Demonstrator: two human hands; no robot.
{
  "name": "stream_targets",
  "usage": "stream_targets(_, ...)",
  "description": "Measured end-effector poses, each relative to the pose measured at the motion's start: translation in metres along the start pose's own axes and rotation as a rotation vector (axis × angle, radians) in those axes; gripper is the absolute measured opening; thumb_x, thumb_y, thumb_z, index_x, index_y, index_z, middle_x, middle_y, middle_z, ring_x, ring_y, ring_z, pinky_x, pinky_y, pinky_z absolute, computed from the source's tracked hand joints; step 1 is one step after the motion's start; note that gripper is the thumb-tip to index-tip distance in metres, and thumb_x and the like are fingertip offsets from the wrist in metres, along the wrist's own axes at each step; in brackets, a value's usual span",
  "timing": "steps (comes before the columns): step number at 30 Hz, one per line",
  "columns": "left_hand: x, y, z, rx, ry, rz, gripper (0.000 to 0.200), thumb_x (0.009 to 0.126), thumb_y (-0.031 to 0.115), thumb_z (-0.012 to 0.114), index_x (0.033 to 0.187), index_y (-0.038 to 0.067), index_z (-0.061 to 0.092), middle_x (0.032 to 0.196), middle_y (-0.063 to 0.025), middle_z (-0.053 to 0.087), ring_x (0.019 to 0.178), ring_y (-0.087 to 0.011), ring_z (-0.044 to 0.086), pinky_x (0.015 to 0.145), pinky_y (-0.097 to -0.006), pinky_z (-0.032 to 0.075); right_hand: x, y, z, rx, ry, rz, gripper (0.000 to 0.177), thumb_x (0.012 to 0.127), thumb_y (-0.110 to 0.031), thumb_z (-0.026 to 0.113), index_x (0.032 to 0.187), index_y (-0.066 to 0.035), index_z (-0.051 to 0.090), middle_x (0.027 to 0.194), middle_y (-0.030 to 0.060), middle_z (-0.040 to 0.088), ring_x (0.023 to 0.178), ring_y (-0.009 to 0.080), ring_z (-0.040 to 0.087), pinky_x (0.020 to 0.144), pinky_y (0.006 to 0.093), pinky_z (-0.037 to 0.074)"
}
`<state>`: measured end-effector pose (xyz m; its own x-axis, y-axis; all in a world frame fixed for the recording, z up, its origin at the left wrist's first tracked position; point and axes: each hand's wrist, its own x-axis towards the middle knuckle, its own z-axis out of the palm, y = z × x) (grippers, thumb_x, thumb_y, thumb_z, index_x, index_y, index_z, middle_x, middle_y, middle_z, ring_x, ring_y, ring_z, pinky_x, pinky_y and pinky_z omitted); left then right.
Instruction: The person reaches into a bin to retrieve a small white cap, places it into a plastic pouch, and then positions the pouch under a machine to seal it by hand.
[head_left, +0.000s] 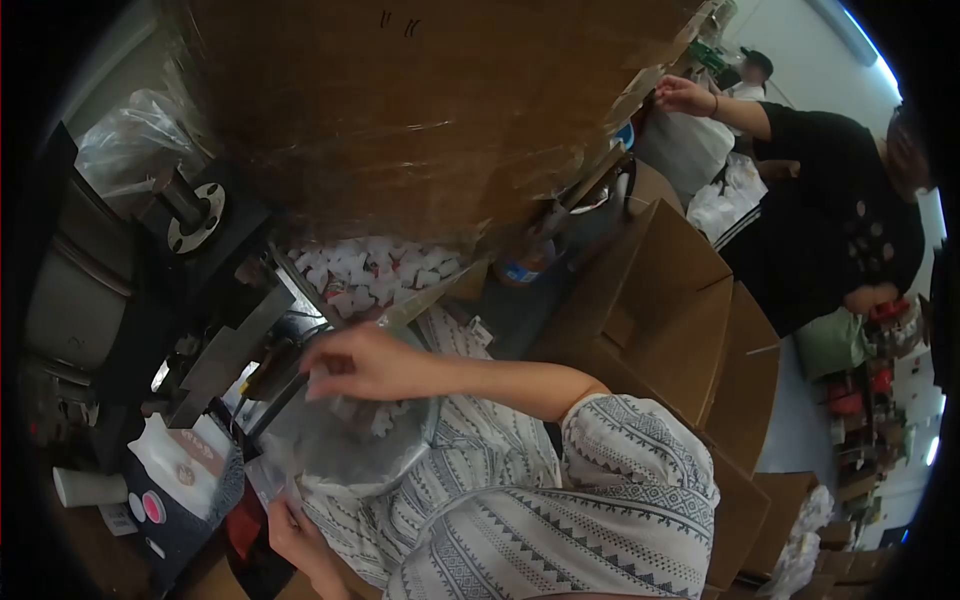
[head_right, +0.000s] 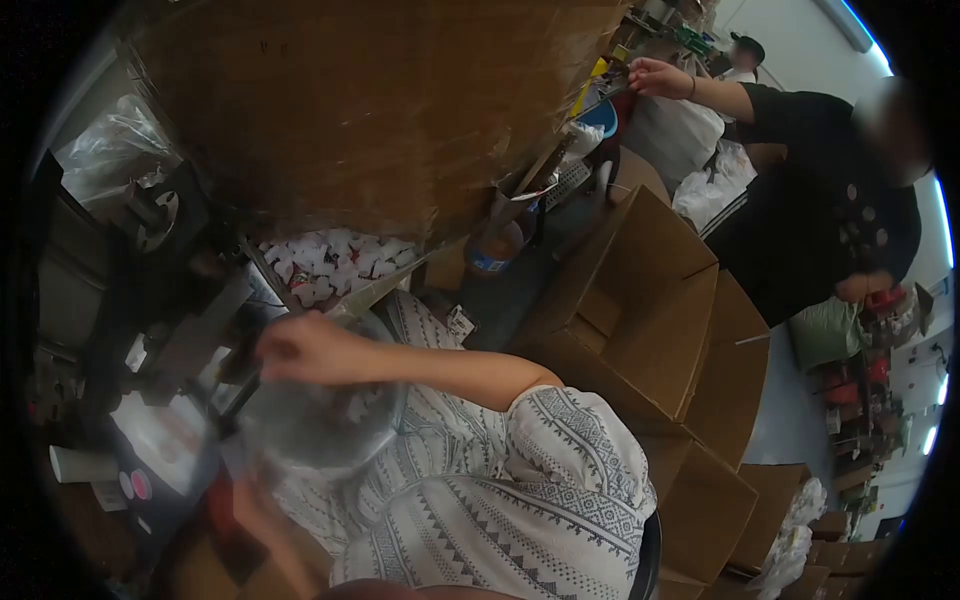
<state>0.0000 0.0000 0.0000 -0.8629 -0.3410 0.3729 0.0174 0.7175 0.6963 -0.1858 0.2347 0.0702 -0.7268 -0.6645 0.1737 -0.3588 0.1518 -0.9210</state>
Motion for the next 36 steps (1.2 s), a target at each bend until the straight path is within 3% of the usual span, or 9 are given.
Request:
stream_targets(2,-0.004,0.001,0.001,0.265,-0.05,0.032,0.013,0.08,-0.004,0.058,0.092,-0.001,0.06,0.081,-0.0192,0.059,0.071,-0.0349,0.06,0.063,-0.0381,0.046,-0.007,-0.004,0.021,0.028,-0.073,-0.032,0.03,0.086,-0.027,0.066,0.105,-0.005,0.062,0.093,0.0087,0.063,0.082,0.022,0.063,0.069,0.0363,0.05)
stream_targets(4,0.004,0.025,0.005,0.227,-0.062,0.075,0.012,0.08,-0.004,0.058,0.092,-0.001,0.06,0.081,-0.0187,0.059,0.071,-0.0346,0.059,0.063,-0.0379,0.046,-0.013,0.0,0.041,-0.266,0.013,-0.345,0.028,0.081,-0.026,0.069,0.098,-0.005,0.061,0.089,0.0083,0.06,0.084,0.027,0.061,0.07,0.0385,0.049)
stream_targets(10,0.004,0.035,0.008,0.048,-0.209,0.018,0.007,0.084,0.0,0.058,0.09,-0.001,0.061,0.078,-0.0182,0.06,0.069,-0.0345,0.059,0.061,-0.0376,0.046,-0.019,0.007,0.06,-0.304,-0.018,-0.408,0.028,0.077,-0.028,0.07,0.092,-0.007,0.06,0.088,0.0074,0.059,0.088,0.0281,0.058,0.077,0.0405,0.046)
stream_targets(14,-0.001,0.031,0.021,-0.058,-0.217,-0.017,0.008,0.088,0.005,0.059,0.09,-0.001,0.063,0.078,-0.019,0.063,0.072,-0.0357,0.061,0.062,-0.0369,0.047,-0.02,0.009,0.057,-0.286,-0.009,-0.393,0.027,0.076,-0.028,0.071,0.092,-0.009,0.062,0.087,0.0066,0.06,0.087,0.0275,0.059,0.077,0.0397,0.045)
stream_targets(19,-0.003,0.027,0.02,-0.017,-0.256,-0.267,0.008,0.084,0.005,0.061,0.09,0.001,0.065,0.084,-0.0177,0.065,0.075,-0.0344,0.064,0.065,-0.0356,0.048,-0.013,-0.008,0.036,-0.273,0.099,-0.338,0.027,0.07,-0.02,0.078,0.092,-0.008,0.068,0.079,0.0075,0.064,0.073,0.0242,0.061,0.07,0.0346,0.046)
stream_targets(23,0.006,0.033,0.016,0.024,-0.091,-0.168,0.009,0.083,0.009,0.062,0.09,0.004,0.065,0.084,-0.0136,0.065,0.072,-0.0334,0.063,0.062,-0.0357,0.049,-0.007,-0.014,0.025,-0.29,0.106,-0.169,0.028,0.07,-0.01,0.078,0.095,-0.003,0.067,0.082,0.0081,0.065,0.075,0.0195,0.061,0.069,0.0283,0.047)
stream_targets(27,0.009,0.038,0.02,0.045,-0.061,-0.203,0.008,0.083,0.009,0.062,0.09,0.005,0.066,0.083,-0.0117,0.065,0.071,-0.0321,0.063,0.061,-0.0356,0.049,0.0,-0.009,0.026,-0.249,0.157,-0.193,0.022,0.073,-0.012,0.076,0.091,-0.004,0.067,0.079,0.007,0.064,0.064,0.0203,0.059,0.062,0.0322,0.045)
stream_targets(33,0.012,0.038,0.024,0.024,-0.159,-0.129,0.008,0.082,0.01,0.063,0.088,0.005,0.065,0.081,-0.0108,0.065,0.07,-0.0315,0.062,0.059,-0.0362,0.048,0.008,-0.01,0.026,-0.555,0.007,-0.371,0.023,0.074,-0.014,0.075,0.093,-0.004,0.067,0.077,0.0072,0.062,0.064,0.0211,0.059,0.064,0.032,0.045)
stream_targets(36,0.015,0.035,0.028,-0.019,-0.25,-0.116,0.011,0.084,0.012,0.063,0.091,0.006,0.067,0.082,-0.012,0.065,0.069,-0.0316,0.061,0.059,-0.0349,0.048,0.011,-0.009,0.03,-0.31,-0.104,-0.134,0.026,0.075,-0.016,0.075,0.096,-0.003,0.066,0.08,0.0084,0.064,0.071,0.0214,0.062,0.068,0.0327,0.047)
